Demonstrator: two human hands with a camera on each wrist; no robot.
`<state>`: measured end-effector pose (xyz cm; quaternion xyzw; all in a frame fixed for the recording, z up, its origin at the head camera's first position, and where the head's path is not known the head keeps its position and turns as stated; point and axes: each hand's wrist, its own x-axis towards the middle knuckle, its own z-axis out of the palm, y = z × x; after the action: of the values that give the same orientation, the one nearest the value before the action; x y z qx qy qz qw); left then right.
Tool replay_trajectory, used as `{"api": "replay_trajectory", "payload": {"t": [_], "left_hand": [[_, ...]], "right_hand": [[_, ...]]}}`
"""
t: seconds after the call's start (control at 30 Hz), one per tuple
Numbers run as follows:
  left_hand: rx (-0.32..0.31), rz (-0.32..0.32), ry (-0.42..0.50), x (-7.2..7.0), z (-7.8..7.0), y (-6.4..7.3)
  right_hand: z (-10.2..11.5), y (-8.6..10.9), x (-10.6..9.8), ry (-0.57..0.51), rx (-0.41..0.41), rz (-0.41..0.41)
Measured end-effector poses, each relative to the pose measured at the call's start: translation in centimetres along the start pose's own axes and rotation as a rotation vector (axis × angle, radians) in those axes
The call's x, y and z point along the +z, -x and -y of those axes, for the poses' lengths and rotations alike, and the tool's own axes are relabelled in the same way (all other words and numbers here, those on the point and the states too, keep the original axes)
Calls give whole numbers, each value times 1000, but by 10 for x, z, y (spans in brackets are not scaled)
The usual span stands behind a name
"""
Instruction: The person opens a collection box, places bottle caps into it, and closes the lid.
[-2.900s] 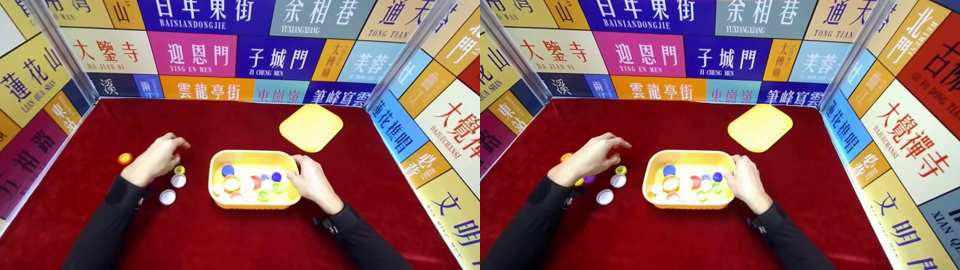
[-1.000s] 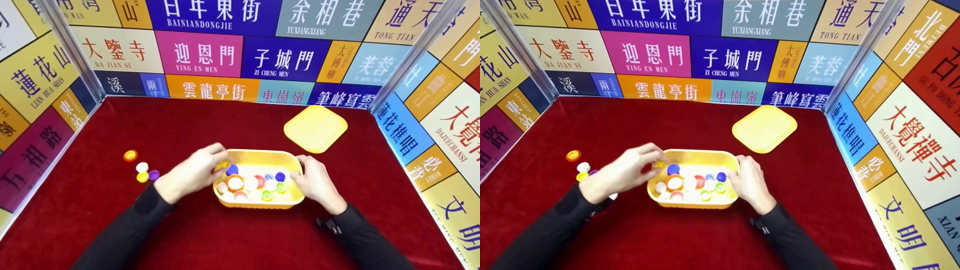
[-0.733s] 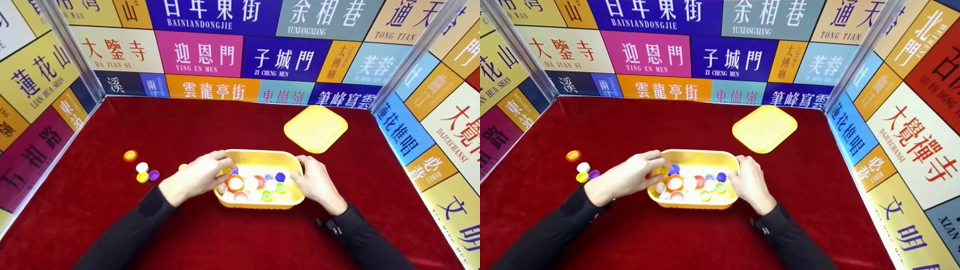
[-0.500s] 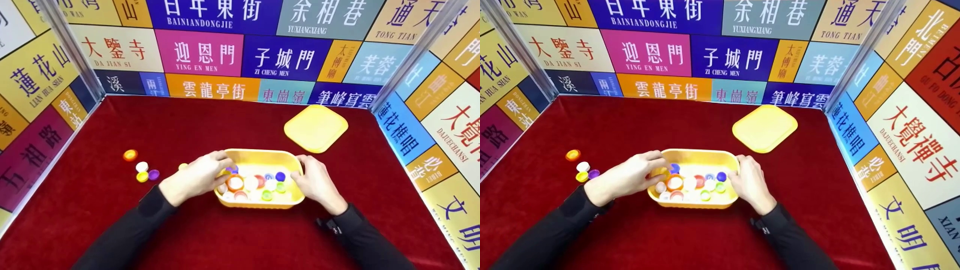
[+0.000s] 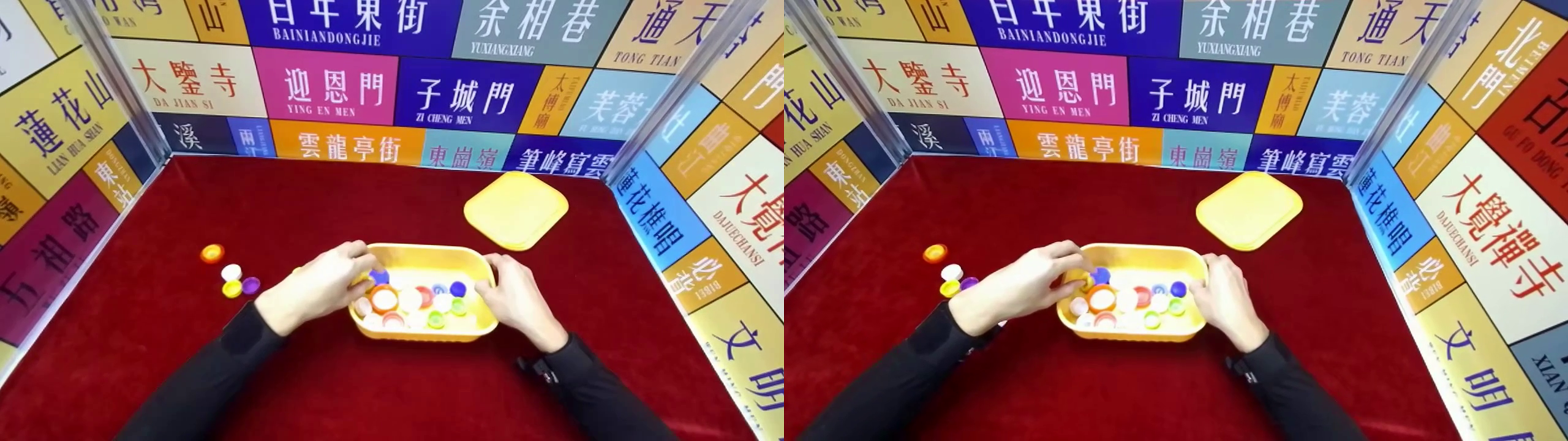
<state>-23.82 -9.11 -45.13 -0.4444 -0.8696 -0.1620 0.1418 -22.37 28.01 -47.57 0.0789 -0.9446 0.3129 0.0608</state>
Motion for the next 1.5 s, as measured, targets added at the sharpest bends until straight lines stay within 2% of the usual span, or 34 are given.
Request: {"api": "replay_trajectory", "payload": {"t": [0.17, 0.37, 0.47, 0.57, 0.67, 0.77, 0.9, 1.0, 1.13, 1.33, 1.5], "left_hand": [[-39, 17, 44, -5, 3, 1], [-102, -28, 17, -15, 14, 5], [-161, -41, 6, -22, 24, 9], [-246, -28, 23, -26, 37, 15], [-325, 8, 35, -26, 48, 23], [-399, 78, 40, -22, 56, 29], [-507, 194, 46, -17, 61, 35], [-566, 246, 58, -15, 62, 36], [-574, 254, 71, -13, 63, 36], [-525, 243, 61, -11, 67, 37], [-499, 199, 50, -13, 66, 36]], "right_hand": [[0, 0, 0, 0, 5, -1], [0, 0, 0, -12, 10, 0], [1, 0, 0, -17, 10, 3], [1, 0, -1, -17, 10, 3], [1, 0, -1, -14, 10, 3], [1, 0, -1, -12, 11, 3], [2, 0, -1, -7, 12, 1], [2, 0, -1, 0, 13, -1], [2, 0, -1, 4, 14, 2], [1, 0, -1, -1, 19, 9], [1, 1, 0, -8, 15, 2]]}}
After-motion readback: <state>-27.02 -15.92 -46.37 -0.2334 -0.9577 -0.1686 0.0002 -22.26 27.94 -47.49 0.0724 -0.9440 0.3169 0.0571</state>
